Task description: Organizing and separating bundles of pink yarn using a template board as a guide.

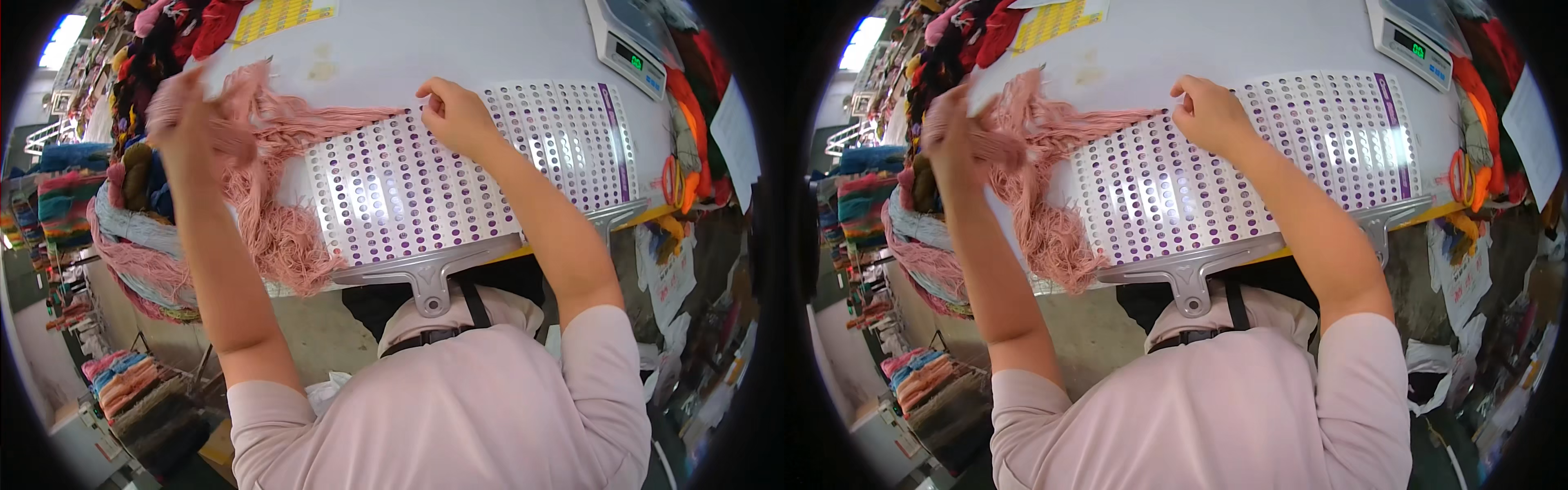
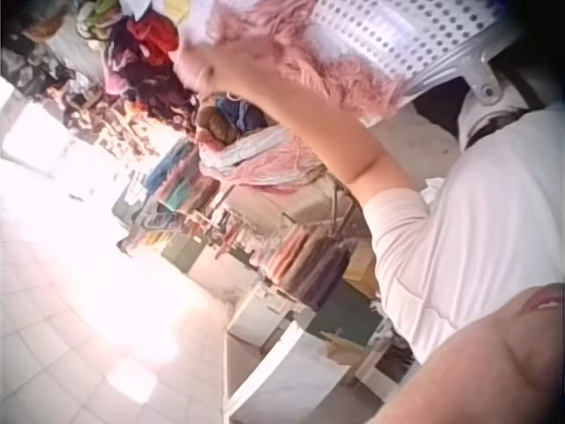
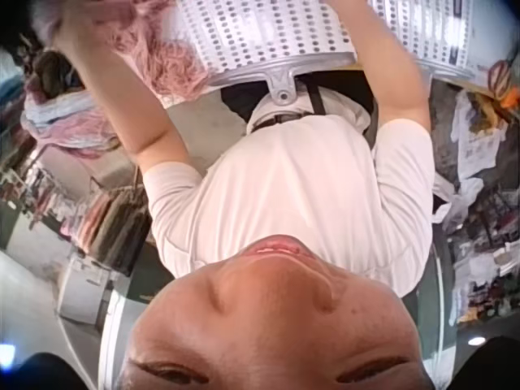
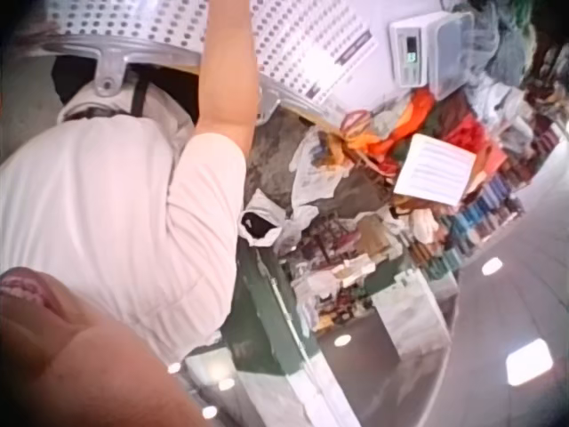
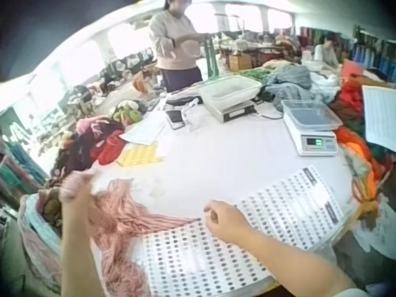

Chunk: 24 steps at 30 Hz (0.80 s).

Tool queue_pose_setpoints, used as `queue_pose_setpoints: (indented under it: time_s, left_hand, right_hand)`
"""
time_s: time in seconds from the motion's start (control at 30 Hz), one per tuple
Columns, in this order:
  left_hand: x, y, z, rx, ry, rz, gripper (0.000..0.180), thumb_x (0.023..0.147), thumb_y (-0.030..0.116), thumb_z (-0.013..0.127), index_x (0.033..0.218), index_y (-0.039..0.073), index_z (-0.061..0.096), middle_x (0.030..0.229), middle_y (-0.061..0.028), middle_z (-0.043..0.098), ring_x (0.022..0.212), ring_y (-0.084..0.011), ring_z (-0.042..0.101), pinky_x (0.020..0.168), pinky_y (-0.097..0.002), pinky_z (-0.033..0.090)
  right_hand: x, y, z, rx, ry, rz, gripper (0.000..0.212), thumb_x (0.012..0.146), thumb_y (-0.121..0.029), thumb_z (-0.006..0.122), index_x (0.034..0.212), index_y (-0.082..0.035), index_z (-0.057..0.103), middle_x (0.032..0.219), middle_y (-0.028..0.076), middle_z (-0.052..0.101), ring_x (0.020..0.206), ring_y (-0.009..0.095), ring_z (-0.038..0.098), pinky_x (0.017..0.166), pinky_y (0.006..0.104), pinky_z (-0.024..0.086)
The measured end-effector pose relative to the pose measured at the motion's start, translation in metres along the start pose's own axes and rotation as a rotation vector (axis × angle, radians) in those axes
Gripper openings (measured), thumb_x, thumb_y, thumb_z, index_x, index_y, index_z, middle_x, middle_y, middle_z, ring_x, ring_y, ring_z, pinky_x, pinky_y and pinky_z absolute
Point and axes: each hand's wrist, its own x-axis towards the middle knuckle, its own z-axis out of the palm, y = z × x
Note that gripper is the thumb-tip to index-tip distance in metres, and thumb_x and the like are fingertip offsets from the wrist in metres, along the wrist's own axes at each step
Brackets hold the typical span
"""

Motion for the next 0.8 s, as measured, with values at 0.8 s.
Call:
queue_pose_setpoints:
  time_s: [0.8]
  left_hand:
    - [-0.122, 0.01, 0.042, -0.916, -0.493, -0.545, 0.045, 0.097, 0.024, 0.046, 0.134, 0.0, 0.048, 0.13, -0.0167, 0.054, 0.118, -0.0292, 0.053, 0.094, -0.0394, 0.049]
  right_hand:
    - [-0.094, -0.1, 0.012, 0.901, -0.247, -0.101, 0.015, 0.091, -0.007, 0.061, 0.098, 0.005, 0.068, 0.091, 0.011, 0.069, 0.086, 0.015, 0.064, 0.081, 0.0276, 0.051]
